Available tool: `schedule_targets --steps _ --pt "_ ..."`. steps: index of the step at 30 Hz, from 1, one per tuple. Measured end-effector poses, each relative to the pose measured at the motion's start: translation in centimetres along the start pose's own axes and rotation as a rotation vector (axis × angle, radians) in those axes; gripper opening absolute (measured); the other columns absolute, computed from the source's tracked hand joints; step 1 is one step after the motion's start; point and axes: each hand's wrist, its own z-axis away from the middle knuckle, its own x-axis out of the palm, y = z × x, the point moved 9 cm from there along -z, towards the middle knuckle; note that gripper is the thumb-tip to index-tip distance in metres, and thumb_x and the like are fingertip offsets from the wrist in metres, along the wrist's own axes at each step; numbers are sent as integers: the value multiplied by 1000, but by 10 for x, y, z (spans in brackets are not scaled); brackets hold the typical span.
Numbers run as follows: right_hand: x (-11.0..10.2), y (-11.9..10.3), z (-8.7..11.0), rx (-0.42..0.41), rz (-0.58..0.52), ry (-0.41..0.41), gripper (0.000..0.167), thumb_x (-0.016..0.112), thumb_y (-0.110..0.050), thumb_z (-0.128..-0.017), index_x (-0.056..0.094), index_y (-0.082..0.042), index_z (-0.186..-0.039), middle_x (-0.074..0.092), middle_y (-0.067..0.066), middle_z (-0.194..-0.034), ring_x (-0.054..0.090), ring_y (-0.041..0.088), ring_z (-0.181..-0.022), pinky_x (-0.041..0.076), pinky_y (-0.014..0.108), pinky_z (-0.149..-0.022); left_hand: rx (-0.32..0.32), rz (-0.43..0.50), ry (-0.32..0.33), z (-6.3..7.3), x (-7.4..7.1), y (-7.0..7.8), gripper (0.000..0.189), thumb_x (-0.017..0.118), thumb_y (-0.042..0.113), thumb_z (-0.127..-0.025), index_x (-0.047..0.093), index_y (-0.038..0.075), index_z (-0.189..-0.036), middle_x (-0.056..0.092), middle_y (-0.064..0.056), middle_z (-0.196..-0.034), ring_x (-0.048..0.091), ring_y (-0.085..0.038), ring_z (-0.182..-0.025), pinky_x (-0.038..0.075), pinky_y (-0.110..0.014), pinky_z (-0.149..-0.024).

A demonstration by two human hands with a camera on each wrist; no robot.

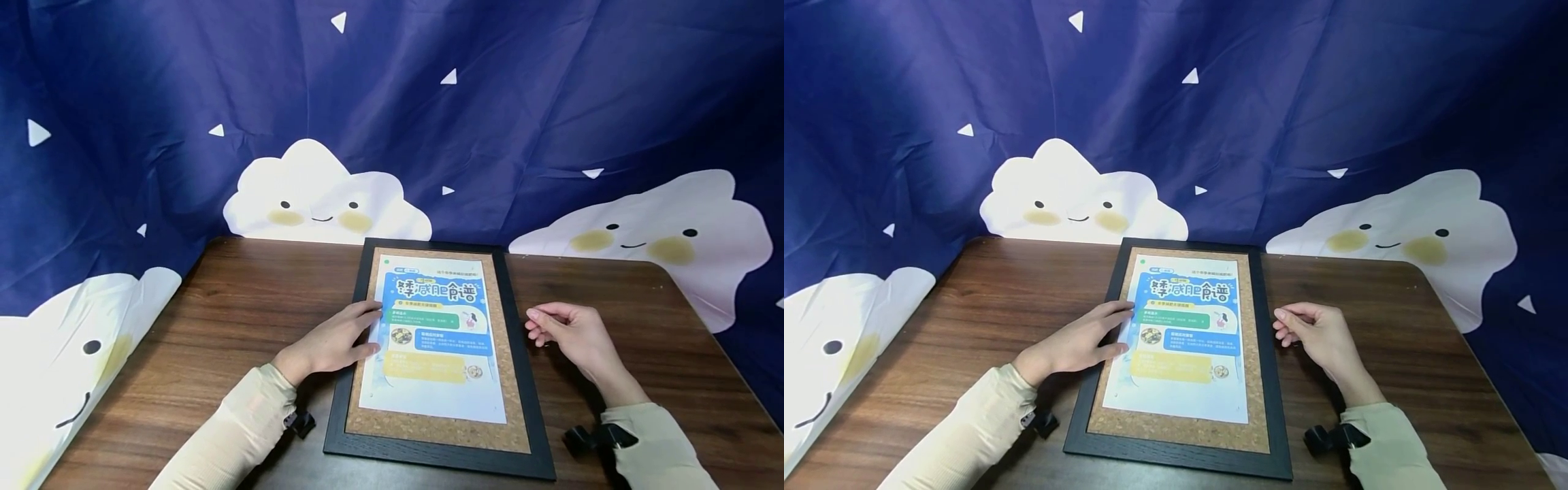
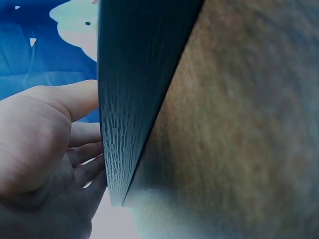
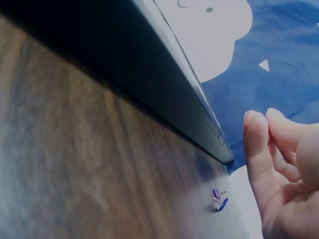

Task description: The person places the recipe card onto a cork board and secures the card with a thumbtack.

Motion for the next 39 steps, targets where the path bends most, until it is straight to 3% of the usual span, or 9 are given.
schedule_targets --steps 2,9,12,15,20,24,31,33,39 --pt "1 -1 -1 5 -13 -1 37 67 -17 -109 70 14 -128 79 2 -89 74 10 -73 65 28 -69 -17 11 -12 -1 -1 2 66 69 26 -108 46 -10 -158 40 -25 -169 40 -42 -157 41 -56 -124" --pt "2 -2 -3 13 -35 25 41 69 -24 -108 71 14 -125 75 -4 -81 72 10 -69 65 29 -66 29 9 23 -8 22 -31 72 62 45 -110 44 0 -163 36 -16 -174 37 -35 -160 41 -52 -125" --pt "2 -3 -4 7 -39 31 42 69 -24 -108 71 14 -125 75 -4 -80 73 10 -69 65 30 -66 18 -1 33 -10 28 -39 71 61 47 -110 45 3 -163 37 -14 -173 38 -35 -159 42 -54 -123" --pt "3 -4 -5 8 -38 32 43 68 -25 -109 71 14 -126 77 -2 -82 75 11 -71 65 29 -67 27 -11 35 -8 26 -36 70 60 46 -111 45 1 -163 37 -16 -173 39 -35 -159 43 -52 -124" --pt "6 -6 -8 21 -21 33 45 66 -28 -110 70 11 -131 80 3 -91 78 10 -75 65 25 -72 2 1 12 0 6 -7 65 64 31 -111 47 -7 -159 39 -22 -170 39 -40 -158 43 -54 -123" --pt "10 -7 -10 25 -42 13 42 64 -24 -111 69 11 -134 81 5 -96 79 8 -79 65 25 -75 -43 -24 -16 0 0 2 62 66 24 -110 47 -8 -159 39 -23 -170 40 -40 -158 42 -54 -124" --pt "16 -10 -14 -8 -56 -36 36 63 -16 -111 68 11 -135 82 14 -103 79 8 -80 65 27 -73 -25 8 -5 0 0 0 64 67 26 -109 47 -8 -159 39 -23 -170 39 -40 -158 41 -55 -124" --pt "18 -11 -15 -23 -67 -46 35 63 -14 -111 68 12 -135 82 17 -105 80 9 -80 66 27 -74 7 -2 15 -1 7 -10 65 64 33 -111 47 -6 -159 39 -22 -170 40 -39 -158 43 -52 -123" --pt "22 -17 -17 -62 -89 -74 33 63 -7 -110 66 13 -136 79 26 -113 79 10 -83 66 27 -76 18 31 27 -3 14 -23 69 62 41 -111 46 -3 -161 37 -20 -172 38 -39 -159 42 -56 -123"
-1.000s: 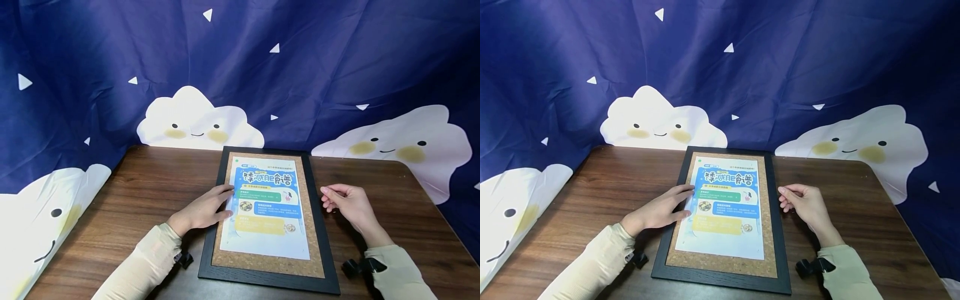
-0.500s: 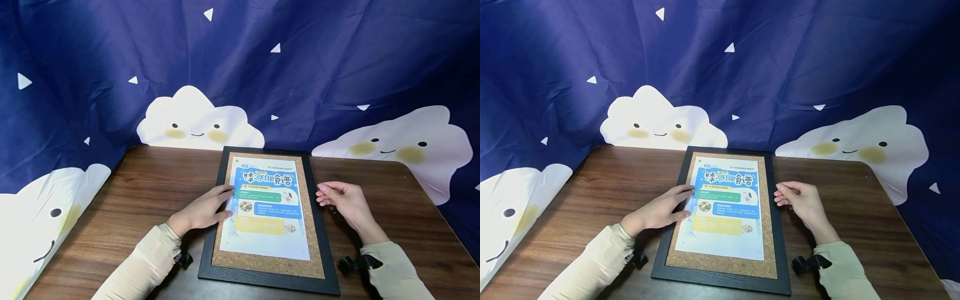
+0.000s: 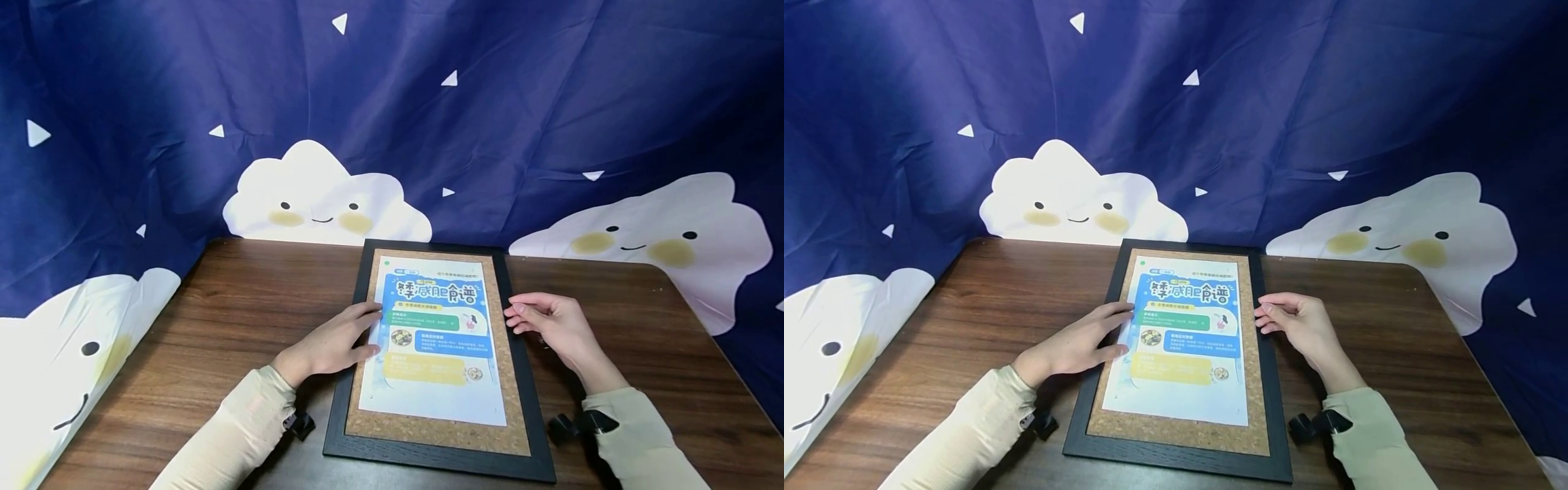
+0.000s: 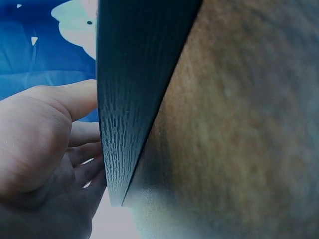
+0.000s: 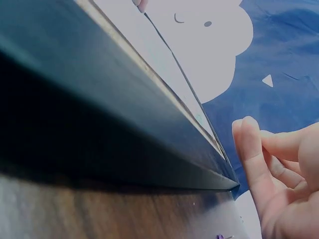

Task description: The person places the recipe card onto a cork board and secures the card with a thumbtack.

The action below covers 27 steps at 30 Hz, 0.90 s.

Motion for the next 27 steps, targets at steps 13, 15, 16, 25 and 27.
schedule_targets --steps 13,15,16,25,27 --pt "11 -8 -12 -22 -91 -52 32 62 -1 -108 61 17 -135 83 12 -110 81 10 -89 66 29 -78 -29 -22 -19 0 -6 10 67 62 38 -111 46 -4 -161 38 -20 -172 38 -38 -160 42 -53 -124" --pt "13 -10 -15 -29 -101 -61 32 62 -1 -108 60 18 -134 83 12 -110 81 11 -88 66 29 -78 -54 -36 -35 2 -9 15 65 63 33 -111 46 -5 -160 38 -20 -172 38 -38 -160 41 -53 -125" --pt "14 -10 -16 -31 -104 -64 32 62 -1 -108 60 19 -134 83 12 -109 81 10 -87 66 29 -78 -58 -43 -38 2 -9 16 65 63 33 -111 46 -5 -161 37 -20 -172 38 -37 -160 41 -53 -125" --pt "22 -10 -32 -15 -111 -76 32 61 -2 -109 60 18 -133 84 6 -104 81 10 -85 66 28 -77 17 2 -3 3 -6 9 69 63 37 -111 45 -6 -160 38 -21 -171 39 -38 -159 42 -51 -125" --pt "23 -10 -35 -5 -109 -70 31 62 -3 -109 61 17 -133 83 5 -102 80 10 -84 66 27 -76 10 -11 -6 3 -6 10 68 64 35 -111 45 -6 -160 38 -21 -171 38 -37 -159 42 -50 -125"
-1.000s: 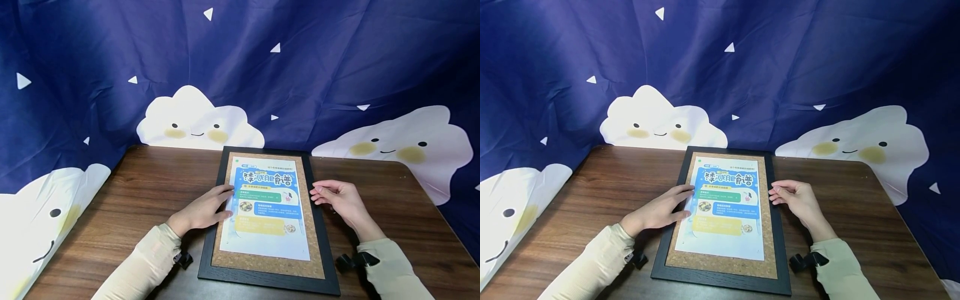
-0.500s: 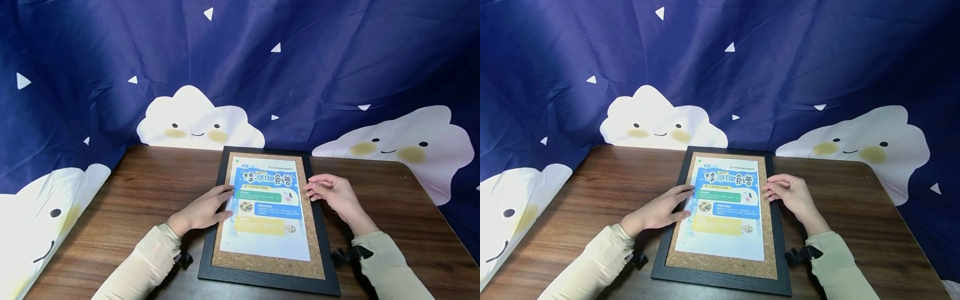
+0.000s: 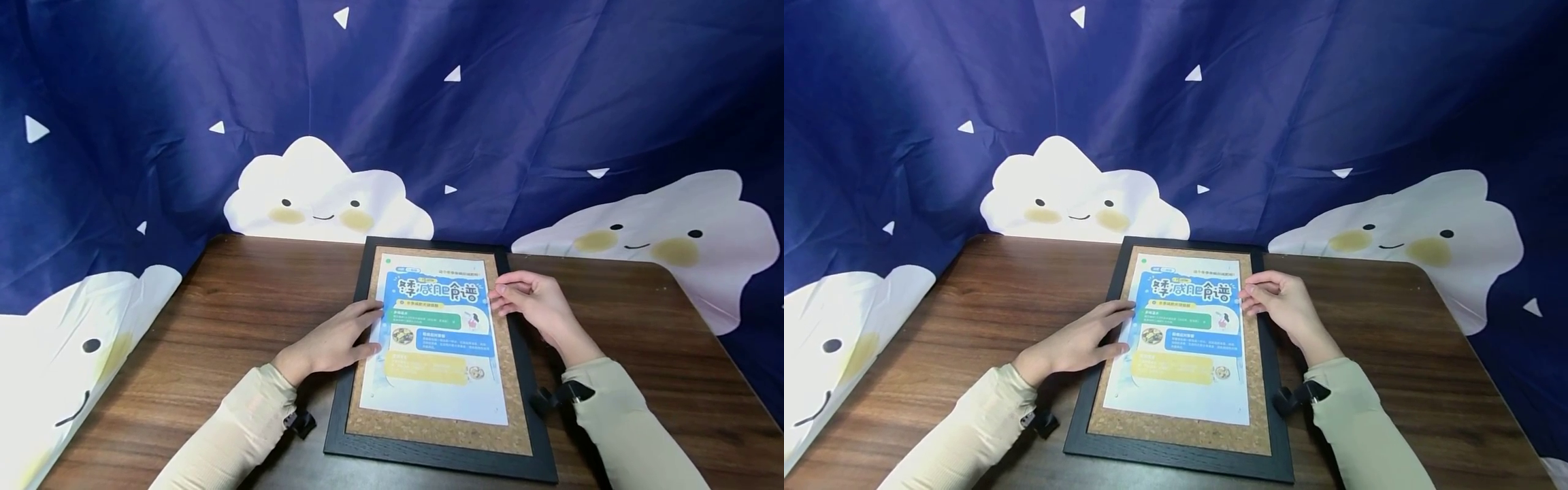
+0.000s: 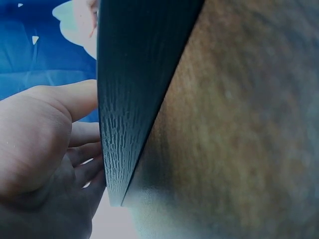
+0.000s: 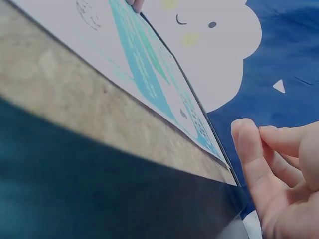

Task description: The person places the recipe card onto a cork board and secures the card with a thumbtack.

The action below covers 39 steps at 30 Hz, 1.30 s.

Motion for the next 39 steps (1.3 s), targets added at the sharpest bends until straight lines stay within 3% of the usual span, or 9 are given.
schedule_targets --steps 2,5,13,22,28,33,36,39 --pt "1 -1 -3 6 -1 5 32 62 -3 -109 61 17 -133 83 5 -100 80 10 -82 66 27 -76 -46 9 -20 0 -7 11 65 67 26 -109 46 -9 -159 39 -23 -170 39 -40 -158 41 -56 -124" --pt "2 -1 -8 15 -13 9 33 63 -3 -108 60 17 -134 82 4 -98 79 10 -81 65 26 -76 -70 -28 -38 0 -7 12 63 66 24 -109 45 -8 -160 38 -22 -171 39 -38 -159 41 -53 -125" --pt "3 2 -16 50 -2 24 30 63 -2 -108 62 15 -133 81 3 -98 78 10 -81 65 26 -76 -63 -30 -35 -2 -6 13 63 65 25 -110 45 -7 -160 38 -22 -171 39 -38 -159 41 -53 -125" --pt "4 -2 -26 36 -8 8 32 62 -2 -109 60 18 -134 81 7 -100 79 10 -82 65 26 -76 1 1 14 -8 15 -23 71 62 45 -110 46 0 -163 37 -16 -172 38 -36 -159 42 -54 -124" --pt "12 -1 -35 54 -48 -19 34 60 0 -109 58 20 -135 81 0 -95 79 9 -81 65 26 -75 -6 21 -7 -4 4 -4 67 64 36 -110 45 -5 -161 38 -22 -171 38 -40 -158 42 -54 -123" --pt "16 0 -42 73 -49 -30 34 61 -1 -109 58 21 -135 82 3 -95 79 10 -81 65 26 -76 -29 42 -19 0 -6 9 66 67 29 -109 46 -7 -160 38 -24 -171 37 -42 -159 40 -58 -124" --pt "18 0 -46 85 -43 -35 33 61 -1 -109 58 20 -134 82 9 -99 79 9 -81 65 25 -77 -6 15 0 -1 -1 0 66 62 35 -112 45 -5 -161 38 -22 -171 38 -39 -159 42 -52 -124" --pt "18 0 -51 97 -36 -28 33 61 -2 -109 58 20 -134 82 15 -103 79 9 -81 65 25 -78 2 18 6 0 -2 0 68 62 37 -111 45 -5 -161 38 -22 -171 38 -39 -159 42 -52 -124"
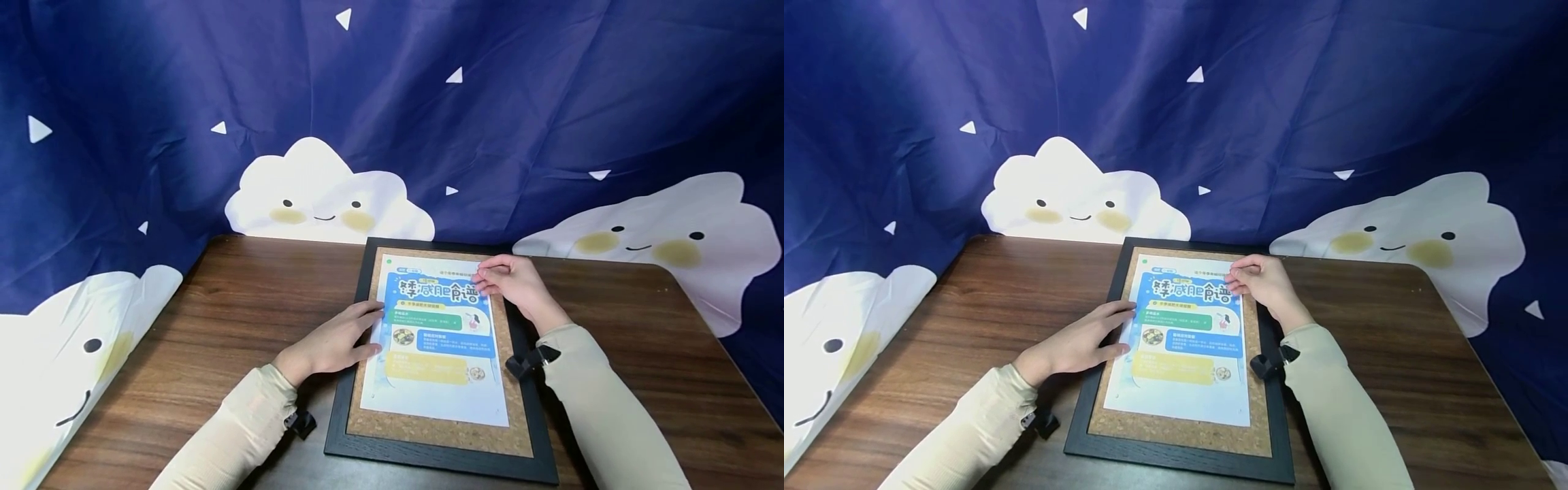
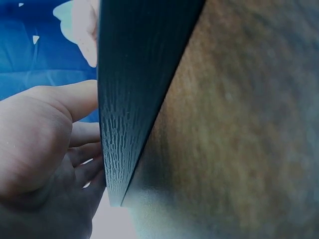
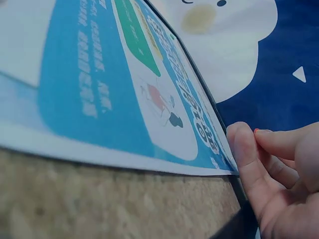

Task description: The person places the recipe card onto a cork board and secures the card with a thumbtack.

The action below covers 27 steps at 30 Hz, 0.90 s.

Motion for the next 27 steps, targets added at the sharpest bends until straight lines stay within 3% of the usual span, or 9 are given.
schedule_targets --steps 3,9,12,14,18,19,21,27 --pt "1 2 -4 11 8 6 32 61 -2 -109 58 19 -133 81 17 -104 79 8 -80 65 25 -77 5 4 -7 1 2 -1 70 63 38 -111 43 -6 -162 36 -22 -172 36 -38 -160 40 -51 -126" --pt "1 7 -12 30 9 24 31 60 -1 -109 59 18 -133 80 11 -98 77 8 -78 65 24 -76 -58 -17 -39 1 -6 14 65 67 25 -109 44 -8 -160 37 -24 -171 37 -41 -160 40 -55 -125" --pt "2 7 -15 47 18 22 30 59 -1 -110 59 18 -134 79 12 -99 76 8 -78 65 25 -76 -71 -31 -48 1 -6 13 65 67 25 -109 44 -7 -161 36 -23 -172 36 -39 -160 40 -54 -126" --pt "2 8 -17 61 37 23 30 58 -1 -110 59 16 -134 79 14 -101 76 9 -77 65 25 -75 -42 -42 -32 -1 4 -3 69 61 38 -112 43 -3 -163 34 -19 -174 35 -35 -162 39 -51 -127" --pt "3 9 -21 97 68 37 28 58 -2 -110 61 14 -133 78 13 -99 74 9 -74 64 24 -72 -34 -19 -26 -1 5 -5 70 62 40 -111 43 -3 -163 34 -19 -174 34 -36 -162 39 -53 -127" --pt "3 8 -22 109 67 42 28 58 -2 -110 61 14 -133 78 11 -97 74 10 -73 64 25 -71 -34 -24 -24 -1 4 -4 69 61 39 -111 43 -3 -163 34 -19 -174 34 -36 -162 39 -53 -127" --pt "3 8 -23 127 61 48 28 57 -1 -110 61 15 -133 77 9 -94 73 10 -72 64 25 -70 -62 -11 -38 1 -6 12 66 67 27 -109 44 -7 -161 36 -23 -172 36 -40 -161 39 -56 -125" --pt "5 5 -26 175 61 60 29 58 1 -109 60 16 -134 75 7 -90 73 11 -69 64 25 -69 -27 -14 -23 2 -6 12 66 64 30 -111 44 -8 -161 36 -24 -171 36 -40 -160 40 -54 -125"
